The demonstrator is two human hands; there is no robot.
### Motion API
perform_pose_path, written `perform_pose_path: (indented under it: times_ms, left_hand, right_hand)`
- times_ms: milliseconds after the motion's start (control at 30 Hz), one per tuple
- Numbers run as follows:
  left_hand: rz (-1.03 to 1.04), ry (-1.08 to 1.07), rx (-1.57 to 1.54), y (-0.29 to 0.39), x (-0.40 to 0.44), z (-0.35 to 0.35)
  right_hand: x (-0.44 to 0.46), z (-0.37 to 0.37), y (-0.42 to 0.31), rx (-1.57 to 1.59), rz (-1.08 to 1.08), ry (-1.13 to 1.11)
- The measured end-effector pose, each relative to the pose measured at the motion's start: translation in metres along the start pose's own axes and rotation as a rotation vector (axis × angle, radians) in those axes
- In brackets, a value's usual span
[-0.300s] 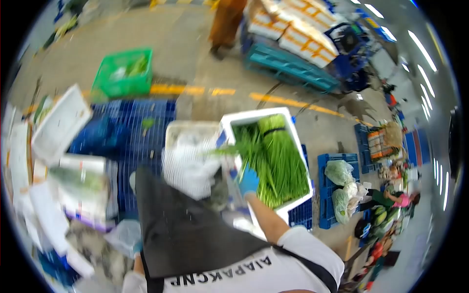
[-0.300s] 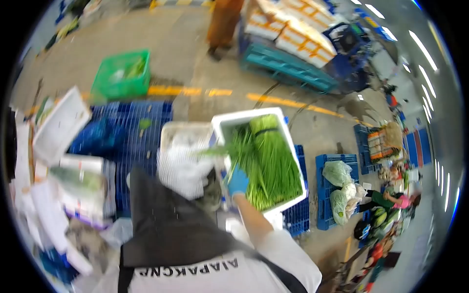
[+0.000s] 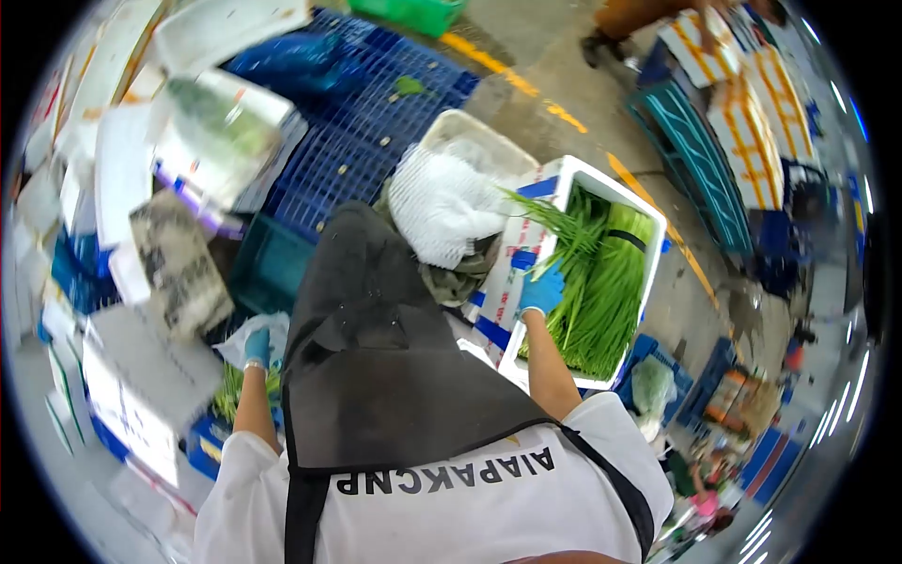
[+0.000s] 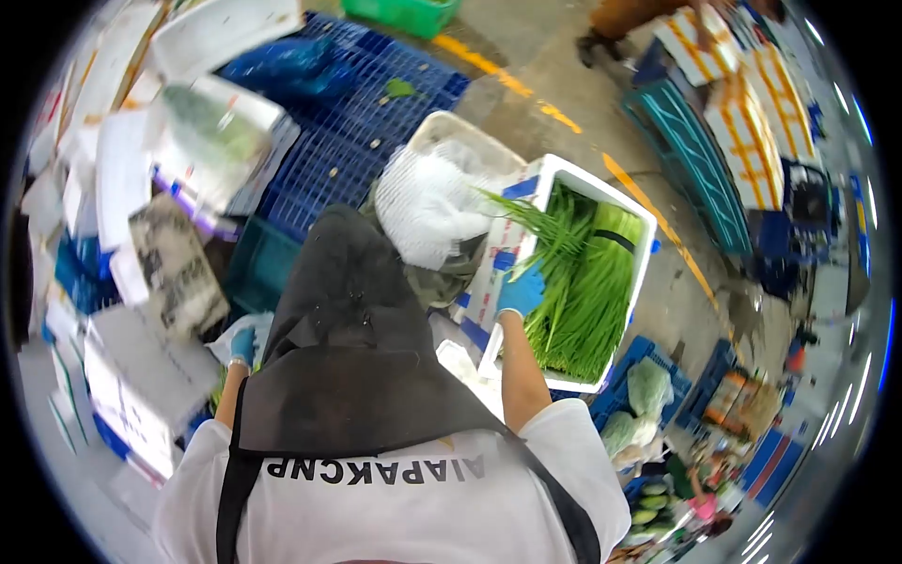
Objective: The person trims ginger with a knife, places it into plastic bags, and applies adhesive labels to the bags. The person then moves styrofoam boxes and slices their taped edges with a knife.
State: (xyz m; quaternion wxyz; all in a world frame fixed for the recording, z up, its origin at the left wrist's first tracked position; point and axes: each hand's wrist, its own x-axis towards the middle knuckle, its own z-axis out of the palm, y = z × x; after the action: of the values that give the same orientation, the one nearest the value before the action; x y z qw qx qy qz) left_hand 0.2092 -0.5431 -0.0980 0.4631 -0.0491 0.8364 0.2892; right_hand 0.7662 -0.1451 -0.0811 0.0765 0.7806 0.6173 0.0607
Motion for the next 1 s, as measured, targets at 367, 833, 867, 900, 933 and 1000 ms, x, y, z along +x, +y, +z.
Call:
perform_pose_path:
  times_ms: [367,833,867,900,933,1000]
  left_hand:
    - [-0.129,0.297,-0.183,-0.191,-0.099,0.043]
    - [-0.316,0.220,-0.652,-0.463,-0.206,0.039]
    - [-0.381,0.199,-0.699,-0.486,-0.209,0.037]
    - [-0.447,0.181,-0.746,-0.507,-0.213,0.034]
    - [-0.514,0.165,-0.791,-0.530,-0.216,0.032]
    - [-0.339,0.286,-0.987,-0.640,-0.198,0.067]
  right_hand:
    - [-0.018,-0.092,-0.207,0.760,-0.753,-0.286]
    - [-0.168,-0.068,-0.372,0.148,-0.587,-2.072]
    - [-0.144,-0.066,-0.377,0.204,-0.966,-1.570]
    - [-0.119,-0.061,-0.383,0.114,-1.155,-0.972]
    - [-0.095,-0.066,-0.387,0.187,-0.937,-0.503]
    - [-0.081,-0.120,-0.369,0.447,-0.601,0.282]
